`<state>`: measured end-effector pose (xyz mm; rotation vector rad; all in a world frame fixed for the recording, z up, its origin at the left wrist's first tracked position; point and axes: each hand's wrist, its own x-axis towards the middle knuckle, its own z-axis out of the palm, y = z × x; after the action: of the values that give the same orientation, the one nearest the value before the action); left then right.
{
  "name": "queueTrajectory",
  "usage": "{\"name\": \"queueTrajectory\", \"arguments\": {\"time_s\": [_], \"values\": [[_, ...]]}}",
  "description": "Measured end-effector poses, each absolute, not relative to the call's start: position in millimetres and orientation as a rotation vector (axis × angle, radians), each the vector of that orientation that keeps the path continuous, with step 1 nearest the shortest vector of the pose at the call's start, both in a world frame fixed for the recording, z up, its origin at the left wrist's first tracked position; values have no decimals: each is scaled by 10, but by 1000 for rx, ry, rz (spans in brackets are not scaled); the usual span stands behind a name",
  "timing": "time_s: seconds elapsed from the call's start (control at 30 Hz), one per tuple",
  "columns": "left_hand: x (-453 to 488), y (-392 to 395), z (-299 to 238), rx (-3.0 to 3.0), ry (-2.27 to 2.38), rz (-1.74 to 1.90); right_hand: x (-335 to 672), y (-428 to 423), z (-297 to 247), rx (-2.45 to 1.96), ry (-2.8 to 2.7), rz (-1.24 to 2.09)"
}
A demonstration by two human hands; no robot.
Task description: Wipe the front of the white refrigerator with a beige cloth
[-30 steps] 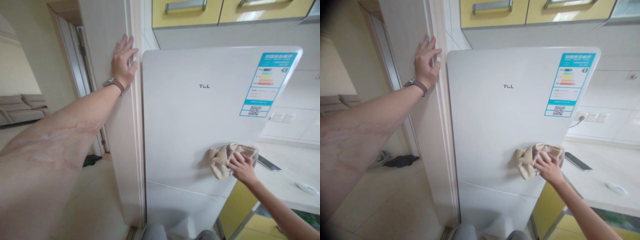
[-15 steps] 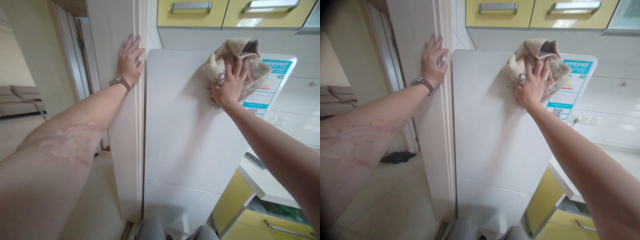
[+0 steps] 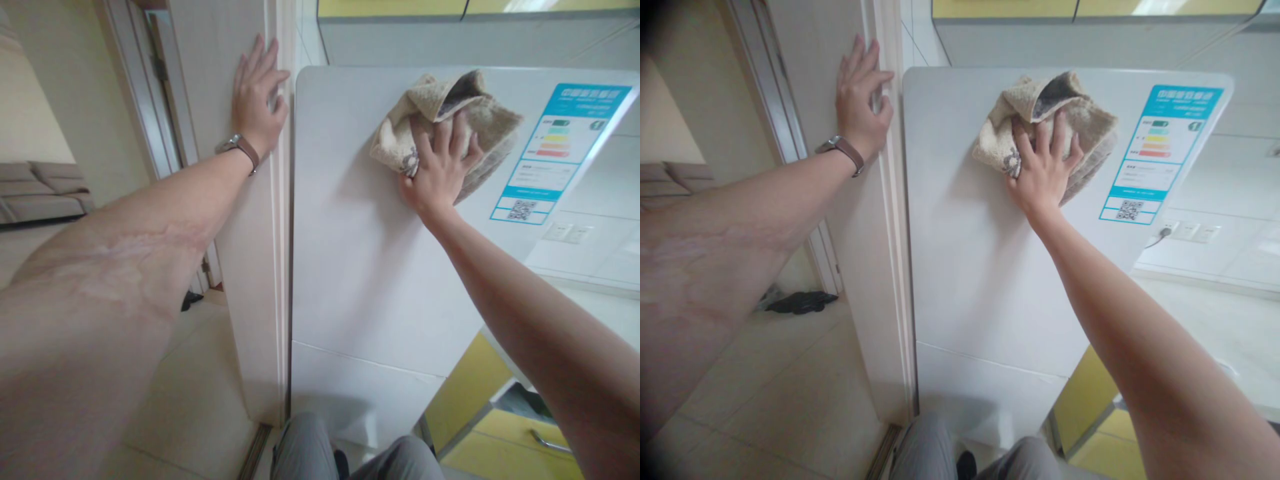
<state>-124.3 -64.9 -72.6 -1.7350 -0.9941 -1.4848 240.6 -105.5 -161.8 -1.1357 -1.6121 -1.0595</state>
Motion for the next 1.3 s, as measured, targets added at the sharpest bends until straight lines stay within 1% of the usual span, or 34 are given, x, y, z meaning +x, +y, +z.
{"name": "queueTrajectory", "arguments": {"time_s": [0.13,0.33,0.63,0.83,1.0,1.17,1.3], "values": [[-1241,-639,-725,-1752,-975,-1499,2400,-945,-1755,-1058,-1613,-1095],[-1309,-578,-726,-1730,-906,-1465,2357,-954,-1919,-1085,-1604,-1152],[-1425,-202,-558,-1573,-986,-1249,2327,-969,-2007,-1069,-1642,-1114],[-1312,-251,-628,-1544,-1050,-1253,2305,-1001,-2039,-1078,-1664,-1102],[-1063,-307,-766,-1471,-1094,-1326,2252,-994,-2149,-1070,-1676,-1093],[-950,-329,-867,-1387,-1121,-1274,2163,-955,-2434,-1032,-1734,-1051],[-954,-402,-917,-1305,-1107,-1175,2080,-947,-2960,-965,-1882,-1014]]}}
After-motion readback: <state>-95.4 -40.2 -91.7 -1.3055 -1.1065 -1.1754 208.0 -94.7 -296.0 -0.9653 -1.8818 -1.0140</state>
